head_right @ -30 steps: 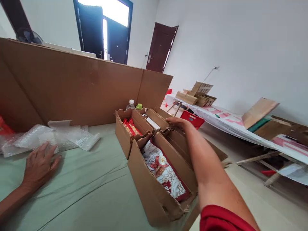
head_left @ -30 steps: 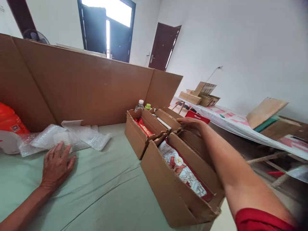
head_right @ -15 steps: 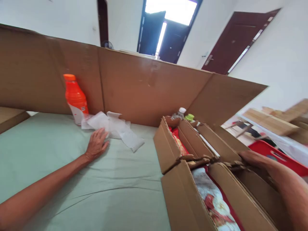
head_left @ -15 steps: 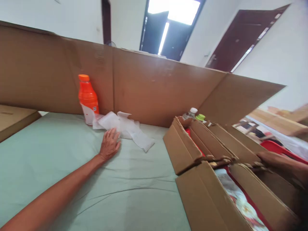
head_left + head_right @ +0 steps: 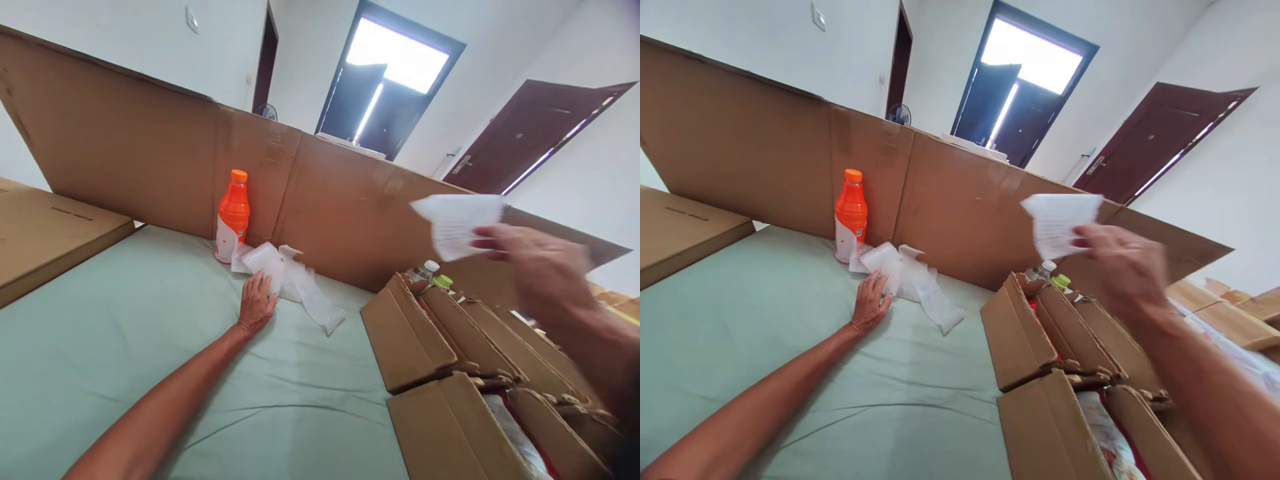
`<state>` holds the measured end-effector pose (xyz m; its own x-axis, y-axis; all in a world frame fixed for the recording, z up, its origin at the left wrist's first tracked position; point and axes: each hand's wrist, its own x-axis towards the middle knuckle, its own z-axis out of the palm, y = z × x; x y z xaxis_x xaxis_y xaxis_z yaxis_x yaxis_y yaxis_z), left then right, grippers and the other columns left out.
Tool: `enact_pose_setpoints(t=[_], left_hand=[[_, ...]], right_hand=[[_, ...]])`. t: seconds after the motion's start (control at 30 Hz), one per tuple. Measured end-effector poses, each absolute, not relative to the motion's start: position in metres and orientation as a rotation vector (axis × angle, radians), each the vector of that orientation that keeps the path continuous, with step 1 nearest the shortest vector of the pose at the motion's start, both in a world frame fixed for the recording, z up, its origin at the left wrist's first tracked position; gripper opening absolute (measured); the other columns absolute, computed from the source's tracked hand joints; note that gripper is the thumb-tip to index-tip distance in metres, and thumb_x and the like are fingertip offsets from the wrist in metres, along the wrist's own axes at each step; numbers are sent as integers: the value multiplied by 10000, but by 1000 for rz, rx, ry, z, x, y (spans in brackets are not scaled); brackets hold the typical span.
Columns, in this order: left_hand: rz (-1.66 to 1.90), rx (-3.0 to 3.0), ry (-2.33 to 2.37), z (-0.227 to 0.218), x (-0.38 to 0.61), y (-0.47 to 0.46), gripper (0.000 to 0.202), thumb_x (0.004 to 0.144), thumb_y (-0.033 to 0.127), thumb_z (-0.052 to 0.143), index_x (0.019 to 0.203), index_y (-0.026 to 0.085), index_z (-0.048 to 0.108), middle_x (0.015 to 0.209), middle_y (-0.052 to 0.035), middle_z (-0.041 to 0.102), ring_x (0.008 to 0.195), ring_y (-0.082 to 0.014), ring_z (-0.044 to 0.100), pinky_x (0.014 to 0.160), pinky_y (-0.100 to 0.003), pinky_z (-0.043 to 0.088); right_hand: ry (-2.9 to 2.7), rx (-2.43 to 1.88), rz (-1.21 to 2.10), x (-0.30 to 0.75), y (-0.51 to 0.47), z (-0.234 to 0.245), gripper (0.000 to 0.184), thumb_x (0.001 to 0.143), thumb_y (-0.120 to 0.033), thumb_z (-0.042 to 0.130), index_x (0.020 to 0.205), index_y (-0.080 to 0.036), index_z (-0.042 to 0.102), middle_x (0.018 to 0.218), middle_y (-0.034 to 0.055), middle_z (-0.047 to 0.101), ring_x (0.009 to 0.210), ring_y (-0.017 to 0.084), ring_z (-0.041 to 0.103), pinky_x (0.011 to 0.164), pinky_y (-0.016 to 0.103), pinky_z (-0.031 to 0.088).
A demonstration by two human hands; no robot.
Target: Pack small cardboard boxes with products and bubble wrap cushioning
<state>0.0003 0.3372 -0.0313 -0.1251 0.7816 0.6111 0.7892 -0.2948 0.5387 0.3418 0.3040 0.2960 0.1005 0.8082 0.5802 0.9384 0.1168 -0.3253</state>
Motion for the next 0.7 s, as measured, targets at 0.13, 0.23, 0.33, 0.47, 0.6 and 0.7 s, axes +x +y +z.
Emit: enact_pose_setpoints(t=[0.13, 0.23, 0.33, 0.47, 0.6, 0.7], left_hand=[[-1671, -1845, -1994, -38, -10, 350, 447, 879, 212, 463, 1316, 142, 524, 1380, -213, 540, 1292, -344, 508, 1078, -546, 411], [-1798, -1743, -2034, -41, -14, 358, 469, 868, 182, 453, 1334, 159, 498, 1350, -194, 559, 1284, -317, 520, 1079, -513, 429], [-1882, -1672, -2070, -42, -14, 362, 522, 844, 166, 475, 1365, 141, 463, 1350, -205, 563, 1278, -313, 530, 1083, -499, 428], [-1944, -1576, -2155, -40, -12, 364, 574, 808, 154, 498, 1378, 125, 443, 1376, -207, 558, 1296, -314, 521, 1082, -491, 420], [-1984, -1490, -2239, -36, -10, 364, 566, 781, 146, 508, 1346, 137, 478, 1367, -177, 575, 1297, -294, 527, 1076, -458, 421], [-2007, -1446, -2271, -32, -9, 362, 549, 780, 142, 495, 1328, 117, 498, 1368, -182, 576, 1297, -285, 526, 1081, -443, 417]], right_hand=[[-1871, -1496, 187, 203, 355, 252, 400, 972, -439, 441, 1005, -142, 706, 1052, 133, 735, 956, 243, 666, 841, 340, 511], [-2064, -1615, 323, 112, 397, 202, 492, 1032, -420, 274, 1053, -136, 676, 1121, 123, 715, 1026, 231, 648, 845, 299, 492], [-2169, -1764, 440, 47, 430, 154, 563, 1046, -455, 240, 1018, -118, 690, 938, 120, 745, 825, 219, 695, 727, 297, 501], [-2309, -1961, 458, 3, 460, 120, 485, 997, -481, 429, 947, -99, 723, 757, 125, 743, 727, 243, 718, 706, 310, 495], [-2397, -2025, 175, 1, 469, 126, 420, 912, -474, 578, 951, -89, 740, 912, 195, 748, 972, 328, 704, 830, 370, 475], [-2409, -1920, -124, 10, 459, 139, 463, 924, -496, 538, 1063, -92, 716, 1193, 247, 670, 1141, 375, 618, 960, 467, 402]])
